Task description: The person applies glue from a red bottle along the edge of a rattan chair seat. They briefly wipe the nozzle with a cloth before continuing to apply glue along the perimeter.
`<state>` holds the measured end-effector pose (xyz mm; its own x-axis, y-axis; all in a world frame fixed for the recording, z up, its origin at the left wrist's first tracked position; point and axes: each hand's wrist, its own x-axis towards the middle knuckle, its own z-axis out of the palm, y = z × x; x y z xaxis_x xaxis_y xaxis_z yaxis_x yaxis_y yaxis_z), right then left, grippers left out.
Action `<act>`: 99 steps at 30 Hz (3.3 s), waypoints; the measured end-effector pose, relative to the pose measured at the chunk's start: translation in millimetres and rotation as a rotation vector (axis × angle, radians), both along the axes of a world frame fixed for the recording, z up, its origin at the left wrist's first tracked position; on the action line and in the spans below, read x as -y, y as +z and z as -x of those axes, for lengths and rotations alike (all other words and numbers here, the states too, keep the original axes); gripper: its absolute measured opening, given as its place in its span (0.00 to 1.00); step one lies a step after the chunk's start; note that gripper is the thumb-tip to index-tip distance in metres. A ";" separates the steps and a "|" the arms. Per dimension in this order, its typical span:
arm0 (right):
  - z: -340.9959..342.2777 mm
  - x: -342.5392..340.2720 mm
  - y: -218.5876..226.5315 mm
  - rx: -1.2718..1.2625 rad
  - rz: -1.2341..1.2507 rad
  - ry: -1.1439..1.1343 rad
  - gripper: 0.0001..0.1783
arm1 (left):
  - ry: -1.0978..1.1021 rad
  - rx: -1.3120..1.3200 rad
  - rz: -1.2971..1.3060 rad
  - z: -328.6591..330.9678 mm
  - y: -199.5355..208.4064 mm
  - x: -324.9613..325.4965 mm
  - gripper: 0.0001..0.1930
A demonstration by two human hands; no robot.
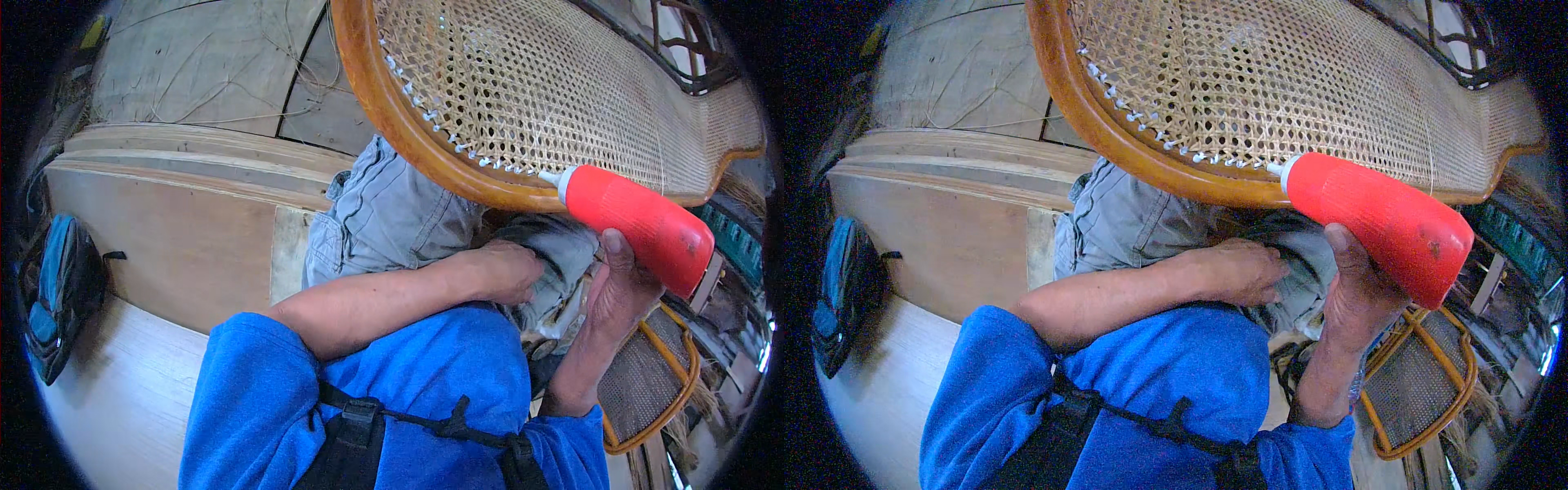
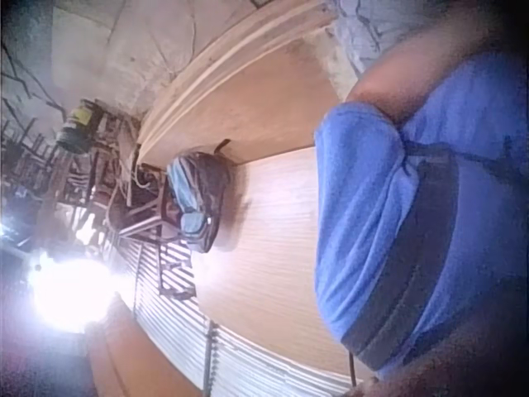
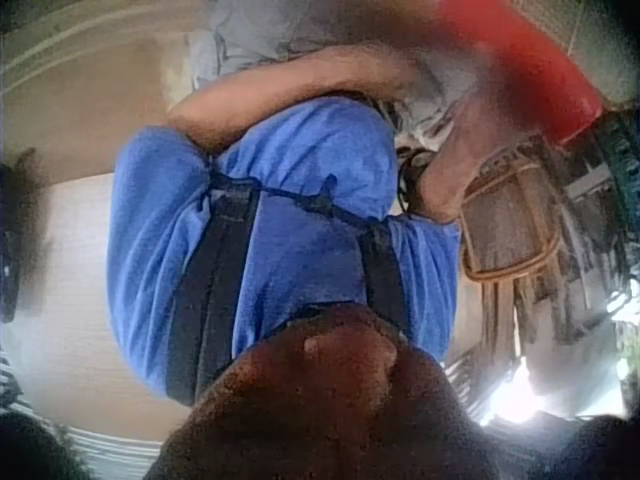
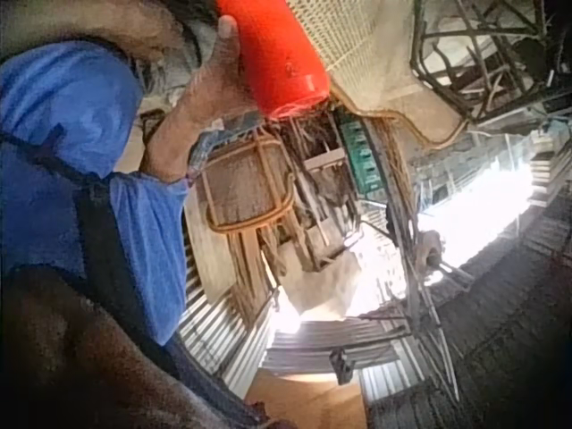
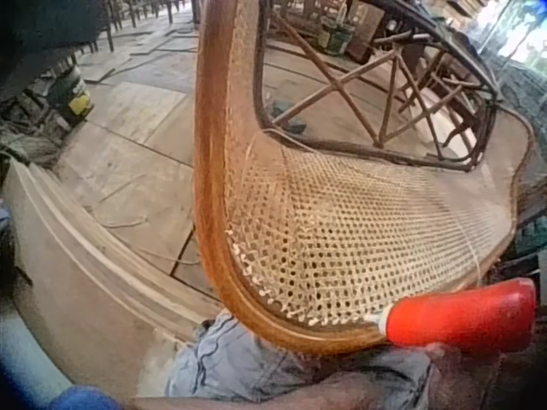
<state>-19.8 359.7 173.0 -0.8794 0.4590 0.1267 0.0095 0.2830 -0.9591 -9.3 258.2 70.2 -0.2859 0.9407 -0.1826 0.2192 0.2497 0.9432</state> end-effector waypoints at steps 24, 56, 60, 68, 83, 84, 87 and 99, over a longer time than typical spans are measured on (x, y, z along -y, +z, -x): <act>-2.2 -2.3 -1.6 -0.045 0.030 0.038 0.37 | -0.006 -0.008 -0.016 -0.2 -3.3 -2.6 0.18; 11.6 -18.3 0.9 -0.109 -0.124 0.001 0.26 | -0.122 -0.166 0.203 11.4 -2.5 -47.4 0.18; 12.1 -35.8 11.4 -0.087 0.066 0.063 0.25 | 0.129 -0.148 0.232 33.3 -9.3 -68.6 0.22; 20.4 -21.5 5.7 -0.006 -0.096 0.211 0.19 | 0.664 -0.295 0.001 22.5 -81.2 -69.2 0.23; 19.9 -15.1 -5.5 0.172 -0.080 0.296 0.20 | 0.660 -0.225 0.015 21.8 -73.6 -67.5 0.23; 20.3 -13.8 -5.0 0.167 -0.137 0.299 0.19 | 0.662 -0.220 0.017 21.8 -72.9 -66.3 0.23; 22.7 -9.5 0.6 0.182 -0.295 0.311 0.17 | 0.664 -0.207 0.016 22.7 -71.1 -66.3 0.23; 28.4 -36.1 1.8 0.124 -0.292 0.137 0.25 | 0.740 -0.212 -0.015 21.4 -86.9 -73.0 0.23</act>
